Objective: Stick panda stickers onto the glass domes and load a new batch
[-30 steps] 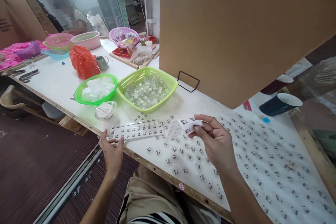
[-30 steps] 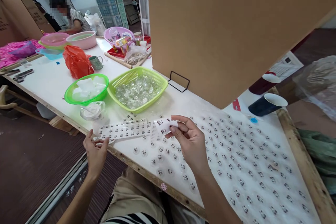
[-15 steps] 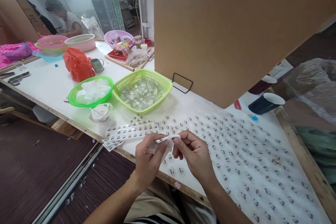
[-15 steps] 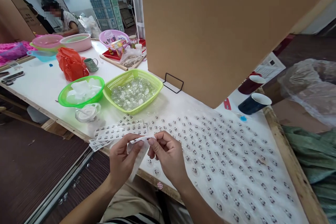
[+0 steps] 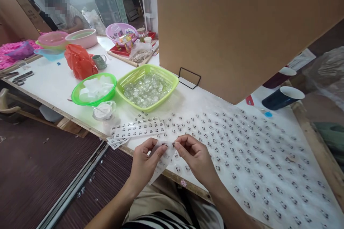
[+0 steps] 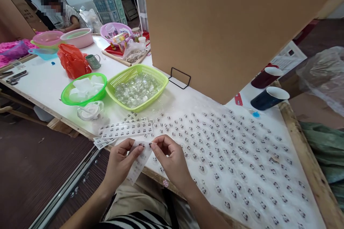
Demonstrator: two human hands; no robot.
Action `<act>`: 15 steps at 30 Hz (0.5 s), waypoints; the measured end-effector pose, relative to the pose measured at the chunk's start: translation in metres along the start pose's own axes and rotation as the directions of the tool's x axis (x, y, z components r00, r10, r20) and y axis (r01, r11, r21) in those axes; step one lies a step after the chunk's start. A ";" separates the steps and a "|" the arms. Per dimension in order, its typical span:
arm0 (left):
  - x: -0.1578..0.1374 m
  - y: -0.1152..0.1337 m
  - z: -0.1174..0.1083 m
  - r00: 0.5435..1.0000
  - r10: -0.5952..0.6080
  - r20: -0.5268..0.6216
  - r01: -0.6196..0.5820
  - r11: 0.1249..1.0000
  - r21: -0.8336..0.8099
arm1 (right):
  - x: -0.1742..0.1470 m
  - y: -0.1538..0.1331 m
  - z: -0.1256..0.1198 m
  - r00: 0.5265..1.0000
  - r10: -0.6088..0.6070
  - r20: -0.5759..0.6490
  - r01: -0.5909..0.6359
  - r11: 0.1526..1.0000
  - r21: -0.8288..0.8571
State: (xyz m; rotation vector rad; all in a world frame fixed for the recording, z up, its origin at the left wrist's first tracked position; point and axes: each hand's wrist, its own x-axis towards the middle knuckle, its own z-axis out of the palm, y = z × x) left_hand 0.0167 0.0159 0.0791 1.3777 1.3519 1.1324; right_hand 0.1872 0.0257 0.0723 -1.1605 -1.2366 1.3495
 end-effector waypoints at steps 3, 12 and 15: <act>0.000 -0.007 0.003 0.999 -0.035 -0.011 0.035 0.999 0.015 | -0.002 0.007 -0.005 0.999 -0.027 -0.024 0.024 0.996 -0.089; 0.001 -0.018 0.015 1.000 -0.007 -0.008 0.008 0.993 0.119 | 0.003 0.006 -0.017 0.963 -0.183 -0.200 0.151 0.975 -0.162; 0.001 -0.023 0.019 1.000 -0.004 0.010 0.003 0.992 0.127 | 0.009 0.007 -0.014 0.979 -0.193 -0.064 0.181 0.970 -0.160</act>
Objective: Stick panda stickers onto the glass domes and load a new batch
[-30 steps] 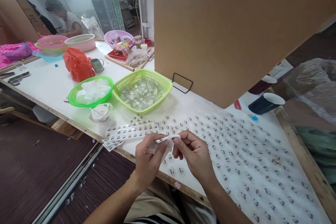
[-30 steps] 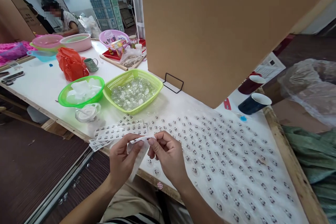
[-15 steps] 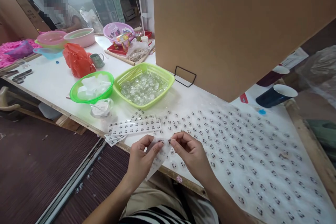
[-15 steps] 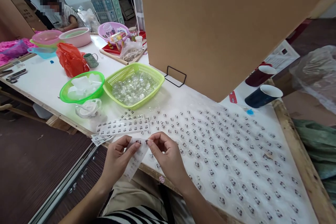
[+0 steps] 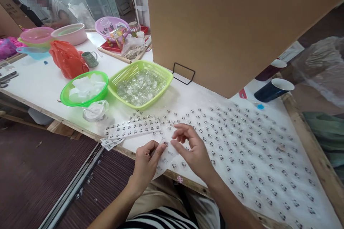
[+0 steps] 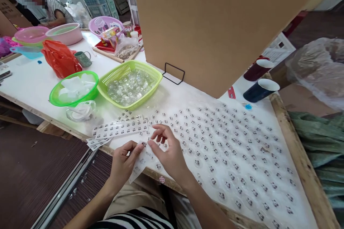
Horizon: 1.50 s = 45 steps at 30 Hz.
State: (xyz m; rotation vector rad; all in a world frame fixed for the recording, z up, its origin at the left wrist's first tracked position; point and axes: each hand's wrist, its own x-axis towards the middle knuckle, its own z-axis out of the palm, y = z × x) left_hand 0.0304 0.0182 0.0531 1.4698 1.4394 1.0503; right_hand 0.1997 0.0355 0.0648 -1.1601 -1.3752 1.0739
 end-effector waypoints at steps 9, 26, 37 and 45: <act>0.008 -0.009 0.008 0.998 -0.041 0.055 0.043 0.999 -0.023 | -0.001 0.005 0.000 0.998 -0.044 0.052 0.040 0.997 0.062; 0.011 -0.034 -0.004 0.975 -0.133 0.178 0.133 0.991 0.017 | 0.170 0.138 -0.040 0.970 0.171 -0.171 -0.211 0.945 -0.251; 0.016 -0.043 -0.003 0.971 -0.148 0.186 0.153 0.988 -0.014 | 0.177 0.143 -0.025 0.990 0.101 -0.099 -0.136 0.871 -0.473; 0.016 -0.041 -0.004 0.978 -0.129 0.166 0.138 0.990 -0.041 | 0.178 0.135 -0.016 1.000 -0.016 -0.011 0.001 0.618 -0.786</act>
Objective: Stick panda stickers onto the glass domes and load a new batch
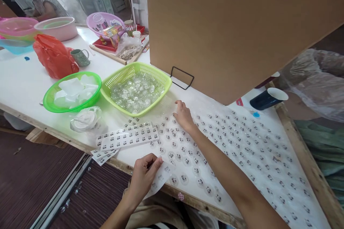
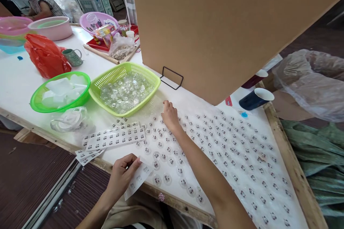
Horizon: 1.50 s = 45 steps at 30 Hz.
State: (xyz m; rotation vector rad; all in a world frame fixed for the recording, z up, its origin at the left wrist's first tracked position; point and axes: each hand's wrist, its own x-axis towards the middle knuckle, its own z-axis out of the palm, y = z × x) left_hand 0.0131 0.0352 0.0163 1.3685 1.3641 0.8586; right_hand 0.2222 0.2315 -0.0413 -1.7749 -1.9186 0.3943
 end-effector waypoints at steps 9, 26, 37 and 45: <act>-0.003 -0.001 -0.002 1.000 0.015 0.004 -0.015 1.000 -0.018 | 0.004 -0.010 -0.007 0.989 0.129 0.078 -0.146 0.953 0.265; 0.002 0.000 -0.005 0.999 0.016 -0.038 -0.017 0.999 -0.045 | 0.014 -0.021 0.011 0.986 0.110 0.126 -0.118 0.991 0.055; 0.005 0.008 -0.014 0.987 0.013 -0.160 -0.033 0.991 -0.126 | -0.021 -0.047 -0.020 0.999 0.042 0.013 -0.043 0.979 0.200; 0.008 0.007 -0.008 0.985 0.022 -0.173 -0.060 0.975 -0.215 | -0.108 -0.089 -0.064 0.806 -0.268 0.527 -0.210 0.703 0.679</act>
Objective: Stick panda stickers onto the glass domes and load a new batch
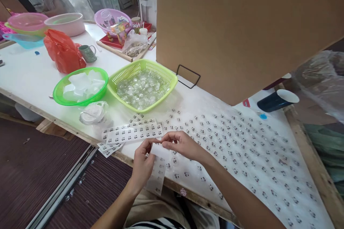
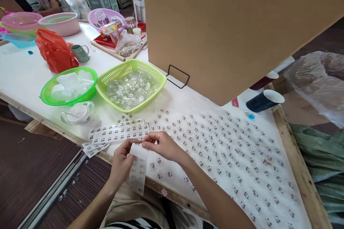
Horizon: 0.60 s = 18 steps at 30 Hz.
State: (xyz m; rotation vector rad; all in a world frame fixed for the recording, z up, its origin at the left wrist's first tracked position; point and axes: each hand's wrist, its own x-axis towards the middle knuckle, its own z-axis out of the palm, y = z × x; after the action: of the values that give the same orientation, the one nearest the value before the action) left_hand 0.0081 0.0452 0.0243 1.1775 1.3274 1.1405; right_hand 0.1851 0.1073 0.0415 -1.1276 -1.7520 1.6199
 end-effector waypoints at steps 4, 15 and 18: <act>-0.003 -0.002 0.002 0.998 -0.059 -0.006 0.058 0.989 -0.132 | -0.010 -0.007 0.007 0.999 -0.035 -0.040 0.035 0.999 0.012; -0.001 0.000 0.004 0.938 -0.283 0.201 0.344 0.829 -0.440 | -0.010 -0.008 0.027 0.983 -0.129 -0.127 0.136 0.989 0.051; -0.005 0.004 0.000 0.955 -0.291 0.050 0.287 0.870 -0.400 | -0.007 -0.003 0.030 0.988 -0.052 -0.148 0.076 0.984 0.158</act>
State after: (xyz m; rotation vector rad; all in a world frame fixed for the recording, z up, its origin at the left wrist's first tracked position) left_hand 0.0084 0.0405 0.0285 0.6452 1.1563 1.1308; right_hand 0.1637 0.0844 0.0406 -1.0706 -1.5199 1.5721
